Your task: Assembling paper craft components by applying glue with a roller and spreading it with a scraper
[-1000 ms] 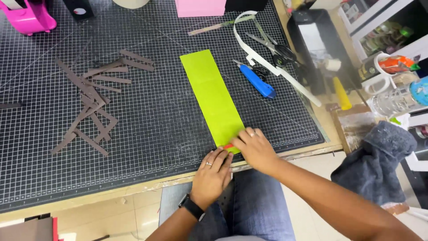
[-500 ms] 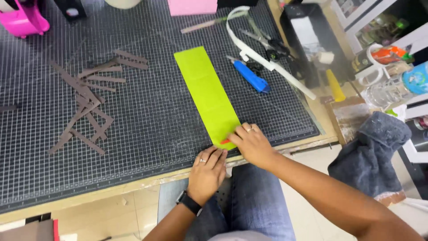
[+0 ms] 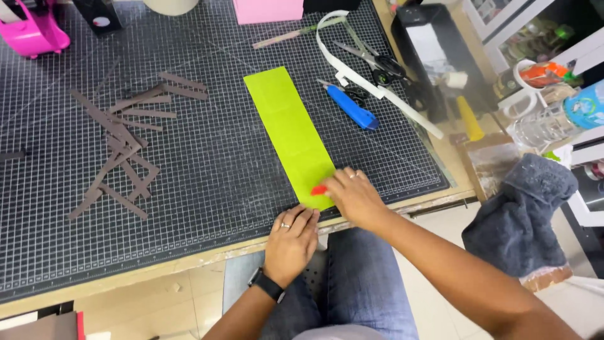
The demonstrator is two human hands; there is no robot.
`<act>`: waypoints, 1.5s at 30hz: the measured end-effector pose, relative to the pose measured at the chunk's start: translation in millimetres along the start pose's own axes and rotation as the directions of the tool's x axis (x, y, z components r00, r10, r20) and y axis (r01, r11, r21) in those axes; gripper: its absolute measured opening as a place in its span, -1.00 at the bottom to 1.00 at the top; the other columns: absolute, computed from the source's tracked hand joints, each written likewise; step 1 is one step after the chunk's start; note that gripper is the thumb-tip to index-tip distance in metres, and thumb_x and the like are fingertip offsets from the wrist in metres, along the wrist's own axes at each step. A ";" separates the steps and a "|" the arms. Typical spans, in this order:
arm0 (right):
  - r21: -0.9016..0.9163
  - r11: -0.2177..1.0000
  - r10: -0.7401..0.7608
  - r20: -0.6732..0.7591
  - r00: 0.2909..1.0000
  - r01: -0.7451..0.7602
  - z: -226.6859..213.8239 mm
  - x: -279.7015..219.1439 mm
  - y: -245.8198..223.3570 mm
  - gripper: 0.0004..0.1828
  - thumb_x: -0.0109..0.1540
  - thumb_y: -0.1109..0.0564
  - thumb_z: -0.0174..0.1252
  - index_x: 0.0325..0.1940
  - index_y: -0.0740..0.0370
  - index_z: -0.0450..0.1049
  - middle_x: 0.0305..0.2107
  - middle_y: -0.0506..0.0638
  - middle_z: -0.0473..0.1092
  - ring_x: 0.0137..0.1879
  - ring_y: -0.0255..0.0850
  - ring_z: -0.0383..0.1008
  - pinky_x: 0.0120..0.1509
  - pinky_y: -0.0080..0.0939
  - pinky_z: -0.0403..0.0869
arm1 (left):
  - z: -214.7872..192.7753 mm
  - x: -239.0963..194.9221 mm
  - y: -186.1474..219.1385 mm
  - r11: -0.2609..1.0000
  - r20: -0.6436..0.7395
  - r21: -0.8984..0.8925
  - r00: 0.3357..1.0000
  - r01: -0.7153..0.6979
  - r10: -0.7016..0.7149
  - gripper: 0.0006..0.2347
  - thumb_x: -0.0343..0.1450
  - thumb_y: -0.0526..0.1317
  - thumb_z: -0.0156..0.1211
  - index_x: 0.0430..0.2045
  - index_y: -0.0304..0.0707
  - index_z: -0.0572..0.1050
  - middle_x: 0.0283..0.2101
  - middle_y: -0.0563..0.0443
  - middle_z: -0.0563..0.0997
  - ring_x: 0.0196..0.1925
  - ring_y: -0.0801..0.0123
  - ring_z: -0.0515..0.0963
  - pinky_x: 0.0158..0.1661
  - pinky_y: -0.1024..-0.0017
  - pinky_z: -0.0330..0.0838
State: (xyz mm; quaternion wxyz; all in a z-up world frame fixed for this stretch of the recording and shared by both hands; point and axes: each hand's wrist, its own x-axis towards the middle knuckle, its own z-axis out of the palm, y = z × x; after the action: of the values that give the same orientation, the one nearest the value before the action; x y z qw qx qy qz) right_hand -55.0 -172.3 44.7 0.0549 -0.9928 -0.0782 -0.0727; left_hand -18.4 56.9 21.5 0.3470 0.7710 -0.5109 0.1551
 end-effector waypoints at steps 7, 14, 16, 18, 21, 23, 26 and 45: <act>-0.374 0.925 0.004 -0.151 0.988 -0.061 -0.7 -5.8 -24.3 -0.72 0.25 0.13 -0.10 -0.02 0.01 0.45 -0.31 0.03 0.30 -0.19 0.03 0.28 -0.16 0.04 0.22 | 1.8 4.4 -2.9 1.000 -0.009 0.006 1.000 0.011 -0.011 -0.71 0.46 -0.25 0.12 0.03 -0.35 0.56 0.05 -0.07 0.58 0.15 0.06 0.50 0.15 0.07 0.36; -0.159 0.982 -0.119 -0.078 0.990 0.105 -7.3 8.5 -10.2 -0.86 0.26 0.12 0.04 -0.11 0.02 0.44 -0.31 0.00 0.30 -0.18 0.03 0.30 -0.15 0.06 0.27 | 2.0 3.5 -2.3 1.000 0.001 -0.011 1.000 0.014 -0.014 -0.72 0.45 -0.23 0.13 0.01 -0.34 0.57 0.05 -0.06 0.57 0.14 0.07 0.49 0.13 0.07 0.36; -0.209 0.964 -0.190 -0.113 0.975 0.163 3.7 32.1 -6.5 -0.83 0.24 0.15 0.00 -0.11 0.01 0.44 -0.31 0.00 0.28 -0.20 0.03 0.27 -0.17 0.05 0.23 | 2.6 0.6 -2.7 1.000 0.009 -0.011 1.000 0.025 -0.025 -0.71 0.46 -0.22 0.13 0.02 -0.34 0.57 0.06 -0.05 0.57 0.15 0.08 0.48 0.13 0.08 0.36; -0.250 0.963 -0.148 -0.184 0.972 0.099 14.9 65.1 6.1 -0.76 0.25 0.16 0.01 -0.05 -0.08 0.49 -0.31 -0.03 0.30 -0.15 0.05 0.34 -0.13 0.09 0.28 | 4.6 4.0 -4.7 1.000 -0.012 0.000 1.000 -0.001 0.001 -0.72 0.45 -0.23 0.13 0.00 -0.34 0.57 0.04 -0.06 0.58 0.14 0.06 0.50 0.12 0.08 0.37; -0.254 0.966 -0.092 -0.178 0.980 0.045 20.6 94.6 12.1 -0.74 0.25 0.17 0.03 0.01 0.00 0.46 -0.26 -0.01 0.35 -0.14 0.05 0.34 -0.12 0.10 0.31 | 2.0 2.4 -2.6 1.000 -0.008 -0.023 1.000 0.001 -0.001 -0.72 0.46 -0.25 0.11 0.02 -0.36 0.55 0.04 -0.09 0.58 0.13 0.03 0.50 0.11 0.06 0.37; -0.267 0.961 -0.121 -0.190 0.974 0.068 17.7 79.3 5.1 -0.77 0.25 0.15 0.01 -0.03 0.02 0.45 -0.27 0.00 0.33 -0.16 0.05 0.33 -0.13 0.08 0.28 | -0.2 1.4 0.7 1.000 0.015 -0.012 1.000 0.024 -0.023 -0.71 0.45 -0.24 0.11 0.02 -0.35 0.56 0.04 -0.09 0.58 0.13 0.05 0.50 0.13 0.08 0.36; -0.220 0.970 -0.139 -0.152 0.979 0.103 0.7 36.1 -7.4 -0.76 0.25 0.14 -0.02 -0.04 -0.01 0.47 -0.29 0.00 0.29 -0.15 0.03 0.30 -0.13 0.05 0.25 | 0.9 4.3 -1.4 0.999 0.028 -0.009 0.999 0.034 -0.033 -0.70 0.44 -0.23 0.11 0.02 -0.34 0.56 0.05 -0.07 0.58 0.14 0.08 0.49 0.15 0.09 0.34; -0.003 1.000 -0.019 -0.126 0.992 0.019 -20.9 62.9 17.2 -0.70 0.20 0.12 0.09 -0.03 0.02 0.61 -0.32 0.10 0.51 -0.21 0.13 0.46 -0.16 0.18 0.35 | 17.6 46.0 -1.5 0.988 0.085 0.005 0.985 0.151 -0.151 -0.60 0.46 -0.10 0.11 0.12 -0.35 0.49 0.28 -0.25 0.45 0.32 -0.11 0.39 0.30 -0.02 0.23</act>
State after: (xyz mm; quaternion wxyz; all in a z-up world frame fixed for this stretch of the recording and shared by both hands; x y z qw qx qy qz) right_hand 6.4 -182.5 73.2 0.0583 -0.9854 -0.0838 -0.1359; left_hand 0.7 13.8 35.7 0.3364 0.8131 -0.4654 0.0949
